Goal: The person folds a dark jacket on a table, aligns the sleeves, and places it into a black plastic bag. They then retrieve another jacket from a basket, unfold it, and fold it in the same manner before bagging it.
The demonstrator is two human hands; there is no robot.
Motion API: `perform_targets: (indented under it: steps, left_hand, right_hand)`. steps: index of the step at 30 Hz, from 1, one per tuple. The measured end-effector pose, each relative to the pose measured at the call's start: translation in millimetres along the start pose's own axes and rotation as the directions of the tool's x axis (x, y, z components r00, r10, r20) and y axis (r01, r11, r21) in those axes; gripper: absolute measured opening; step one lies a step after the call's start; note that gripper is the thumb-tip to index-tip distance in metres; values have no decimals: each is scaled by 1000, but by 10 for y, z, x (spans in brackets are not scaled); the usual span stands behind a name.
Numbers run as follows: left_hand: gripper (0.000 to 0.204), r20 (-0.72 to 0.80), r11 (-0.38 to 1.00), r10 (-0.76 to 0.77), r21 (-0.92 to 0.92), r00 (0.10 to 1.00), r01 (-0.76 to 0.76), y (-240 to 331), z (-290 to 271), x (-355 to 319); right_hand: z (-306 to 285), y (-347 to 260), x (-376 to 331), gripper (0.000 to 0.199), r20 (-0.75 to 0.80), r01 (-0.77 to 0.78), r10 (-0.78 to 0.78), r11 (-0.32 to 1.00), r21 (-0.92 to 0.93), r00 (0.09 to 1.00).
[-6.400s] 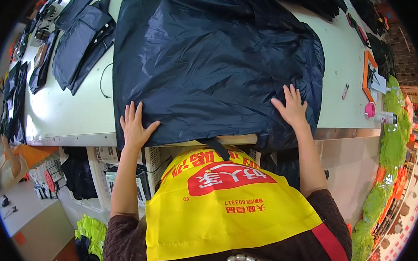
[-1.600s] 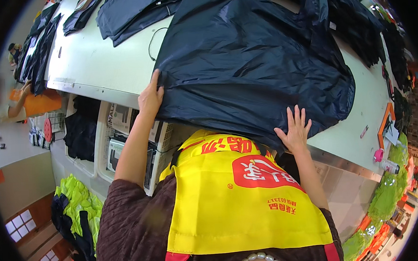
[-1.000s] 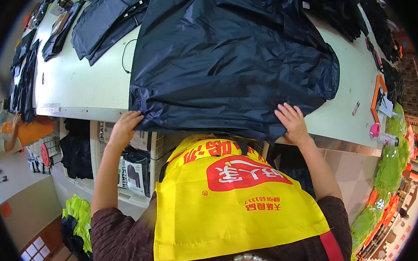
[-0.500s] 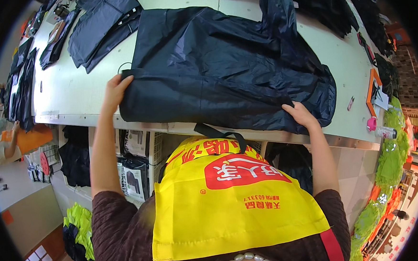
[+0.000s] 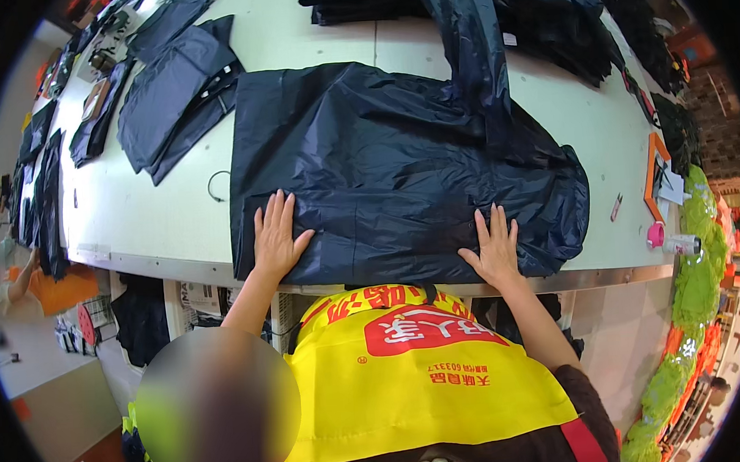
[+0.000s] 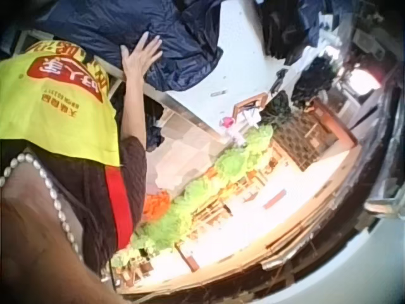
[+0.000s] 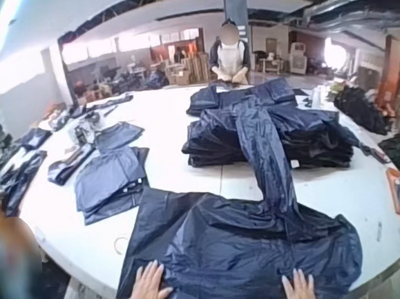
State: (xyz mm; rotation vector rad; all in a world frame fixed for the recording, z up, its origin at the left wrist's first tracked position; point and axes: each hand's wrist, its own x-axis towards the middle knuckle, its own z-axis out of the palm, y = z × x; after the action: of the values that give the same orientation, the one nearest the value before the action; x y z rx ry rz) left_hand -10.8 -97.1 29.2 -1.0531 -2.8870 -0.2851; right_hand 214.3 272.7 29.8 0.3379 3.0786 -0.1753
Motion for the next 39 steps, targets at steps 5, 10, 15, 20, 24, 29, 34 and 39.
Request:
perform_targets:
  steps: [5, 10, 15, 20, 24, 29, 34, 39]
  left_hand:
    - [47, -23, 830, -283, -506, 959, 233, -234, -247, 392]
    - [53, -390, 882, -470, -177, 792, 436, -916, -283, 1783]
    - [53, 158, 218, -611, -908, 775, 357, -1634, 227, 2798]
    - [39, -432, 753, -649, -483, 627, 447, -1326, 557, 2963]
    - [40, -421, 730, -682, -430, 597, 531, -1259, 506, 3007]
    - [41, -444, 780, -626, -351, 641, 518, -1374, 466, 2942]
    - [49, -380, 721, -673, -147, 634, 677, -1520, 435, 2966]
    - [68, -605, 807, -480, -20, 635, 591, -1071, 256, 2988]
  right_hand:
    - [-455, 210, 425, 55, -346, 41, 84, 939, 340, 935]
    - [-668, 796, 1528, 55, -524, -86, 118, 993, 84, 843]
    - [-585, 1406, 2332, 19, -423, -54, 291, 870, 490, 858]
    - [-352, 1807, 2801, 54, -200, -640, 663, 749, 172, 722]
    - [-440, 1840, 3038, 61, -122, -706, 706, 706, 58, 697]
    - [-599, 1966, 2894, 67, -261, -552, 618, 783, 287, 741]
    - [-549, 2611, 2628, 51, -265, -673, 721, 692, 260, 640]
    - [-425, 2255, 2324, 40, -150, -399, 450, 873, 279, 880]
